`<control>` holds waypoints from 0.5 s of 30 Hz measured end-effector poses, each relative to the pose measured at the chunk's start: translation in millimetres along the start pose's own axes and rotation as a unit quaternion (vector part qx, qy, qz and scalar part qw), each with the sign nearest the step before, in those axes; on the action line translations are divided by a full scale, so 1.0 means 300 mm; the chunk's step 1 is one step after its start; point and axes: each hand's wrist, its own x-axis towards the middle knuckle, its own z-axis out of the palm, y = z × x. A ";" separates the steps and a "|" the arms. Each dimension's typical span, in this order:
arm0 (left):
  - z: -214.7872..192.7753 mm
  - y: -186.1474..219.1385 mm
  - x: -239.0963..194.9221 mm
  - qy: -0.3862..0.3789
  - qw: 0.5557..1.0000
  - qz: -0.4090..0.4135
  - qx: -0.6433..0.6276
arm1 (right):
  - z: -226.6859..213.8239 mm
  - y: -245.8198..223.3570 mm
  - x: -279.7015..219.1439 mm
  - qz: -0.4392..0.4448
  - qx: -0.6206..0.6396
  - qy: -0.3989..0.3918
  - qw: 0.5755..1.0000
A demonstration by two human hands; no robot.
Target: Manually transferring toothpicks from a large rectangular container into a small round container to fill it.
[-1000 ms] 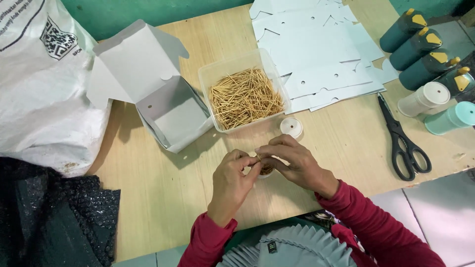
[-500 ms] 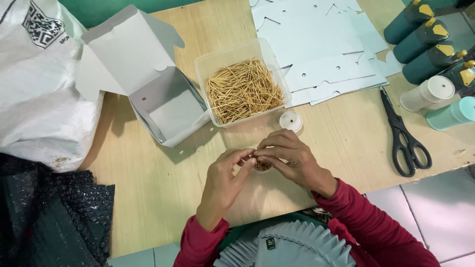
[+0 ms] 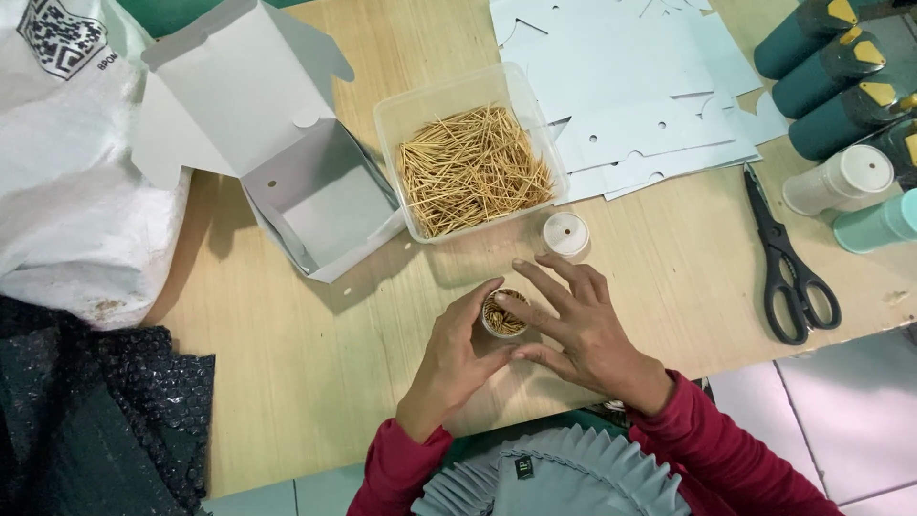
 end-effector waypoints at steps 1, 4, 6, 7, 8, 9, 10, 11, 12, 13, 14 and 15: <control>0.005 -0.016 0.001 0.000 1.000 0.000 -0.001 | -0.002 0.001 -0.004 0.000 0.000 0.000 1.000; 0.015 -0.048 0.000 0.022 1.000 -0.006 0.013 | -0.008 0.005 -0.010 0.007 -0.037 0.024 0.999; 0.017 -0.050 0.000 0.021 0.999 -0.017 0.022 | -0.011 0.008 -0.009 0.000 -0.055 0.026 0.998; 0.015 -0.048 0.000 0.021 0.999 -0.017 0.022 | -0.011 0.001 -0.006 0.001 -0.055 0.025 0.998; 0.014 -0.046 0.000 0.021 1.000 -0.013 0.018 | -0.011 -0.006 -0.005 -0.001 -0.051 -0.002 0.999; 0.014 -0.044 0.000 0.020 1.000 -0.008 0.014 | -0.012 -0.013 -0.005 -0.002 -0.048 -0.029 0.998; 0.015 -0.045 0.000 0.020 1.000 -0.008 0.014 | -0.014 -0.012 -0.004 -0.003 -0.048 -0.029 0.998; 0.015 -0.046 0.001 0.021 1.000 -0.013 0.016 | -0.015 -0.012 -0.003 0.003 -0.051 -0.030 0.998; 0.015 -0.046 -0.001 0.021 0.999 -0.019 0.017 | -0.017 -0.014 -0.002 0.008 -0.052 -0.032 0.998; 0.014 -0.041 -0.005 0.022 0.999 -0.019 0.018 | -0.013 -0.015 -0.006 0.007 -0.051 -0.032 0.998; 0.011 -0.035 -0.004 0.014 0.999 -0.031 0.014 | -0.009 -0.012 -0.007 0.005 -0.046 -0.049 0.998; 0.009 -0.029 -0.002 0.006 0.999 -0.042 0.010 | -0.006 -0.009 -0.008 0.002 -0.041 -0.065 0.997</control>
